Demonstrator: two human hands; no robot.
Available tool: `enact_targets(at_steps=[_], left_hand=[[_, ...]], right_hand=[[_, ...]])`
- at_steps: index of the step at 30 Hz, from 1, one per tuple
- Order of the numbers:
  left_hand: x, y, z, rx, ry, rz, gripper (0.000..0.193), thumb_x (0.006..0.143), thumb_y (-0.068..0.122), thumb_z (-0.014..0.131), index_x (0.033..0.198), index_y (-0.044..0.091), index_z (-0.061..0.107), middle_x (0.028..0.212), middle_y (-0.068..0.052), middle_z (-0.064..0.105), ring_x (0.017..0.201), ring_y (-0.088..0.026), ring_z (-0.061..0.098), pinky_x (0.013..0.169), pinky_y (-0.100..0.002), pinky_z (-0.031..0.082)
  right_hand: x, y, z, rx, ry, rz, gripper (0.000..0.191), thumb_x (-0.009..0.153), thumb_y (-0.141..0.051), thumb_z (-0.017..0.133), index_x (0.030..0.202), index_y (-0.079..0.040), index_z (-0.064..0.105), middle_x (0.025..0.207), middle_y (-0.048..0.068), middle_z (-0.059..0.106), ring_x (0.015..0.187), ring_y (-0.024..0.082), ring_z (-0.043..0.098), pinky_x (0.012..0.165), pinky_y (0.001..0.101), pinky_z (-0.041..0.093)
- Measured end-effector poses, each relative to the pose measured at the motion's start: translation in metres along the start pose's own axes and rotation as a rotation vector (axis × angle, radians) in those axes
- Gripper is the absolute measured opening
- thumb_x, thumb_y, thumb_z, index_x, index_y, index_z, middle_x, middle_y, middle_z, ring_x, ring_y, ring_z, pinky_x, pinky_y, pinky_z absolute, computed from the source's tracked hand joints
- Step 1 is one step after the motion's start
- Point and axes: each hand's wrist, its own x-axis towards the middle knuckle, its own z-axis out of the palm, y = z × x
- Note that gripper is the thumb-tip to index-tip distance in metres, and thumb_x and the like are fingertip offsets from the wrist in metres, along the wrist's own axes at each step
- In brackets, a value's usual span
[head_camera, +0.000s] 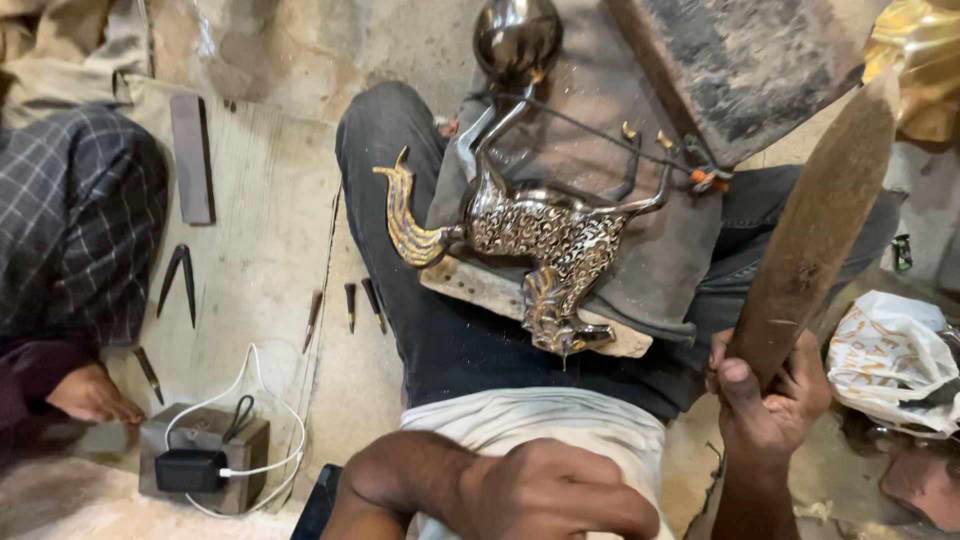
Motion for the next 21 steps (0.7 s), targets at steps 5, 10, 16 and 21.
enact_targets(at_steps=[5, 10, 16, 21], left_hand=[[-0.011, -0.016, 0.001, -0.326, -0.127, 0.050, 0.021, 0.112, 0.013, 0.047, 0.109, -0.007, 0.054, 0.120, -0.021, 0.061, 0.106, -0.035, 0.067, 0.093, -0.041, 0.061], [-0.027, -0.021, 0.000, -0.501, -0.171, 0.057, 0.023, 0.105, 0.014, 0.051, 0.089, -0.002, 0.049, 0.094, -0.016, 0.058, 0.089, -0.037, 0.066, 0.080, -0.044, 0.059], [-0.034, -0.012, -0.008, -0.631, -0.157, 0.020, 0.028, 0.109, 0.023, 0.049, 0.094, -0.001, 0.048, 0.094, -0.012, 0.058, 0.097, -0.031, 0.066, 0.083, -0.039, 0.056], [-0.052, 0.002, -0.043, -0.721, 0.065, -0.195, 0.022, 0.090, 0.010, 0.067, 0.103, -0.006, 0.059, 0.104, -0.024, 0.064, 0.092, -0.034, 0.067, 0.082, -0.042, 0.057]], right_hand=[[-0.002, -0.004, 0.012, -0.006, -0.041, -0.025, 0.040, 0.103, -0.023, 0.078, 0.121, 0.002, 0.053, 0.083, 0.014, 0.062, 0.060, 0.012, 0.054, 0.055, 0.0222, 0.044], [-0.005, -0.005, 0.023, -0.001, -0.051, -0.003, 0.046, 0.103, -0.028, 0.080, 0.122, 0.001, 0.050, 0.085, 0.014, 0.061, 0.063, 0.014, 0.055, 0.056, 0.0222, 0.044], [-0.011, -0.003, 0.037, -0.014, -0.066, -0.031, 0.050, 0.103, -0.032, 0.083, 0.125, 0.002, 0.052, 0.088, 0.013, 0.059, 0.070, 0.016, 0.059, 0.057, 0.0233, 0.045], [-0.012, -0.005, 0.036, -0.059, -0.087, -0.022, 0.051, 0.102, -0.031, 0.083, 0.124, 0.001, 0.051, 0.085, 0.014, 0.061, 0.065, 0.014, 0.056, 0.056, 0.0227, 0.045]])
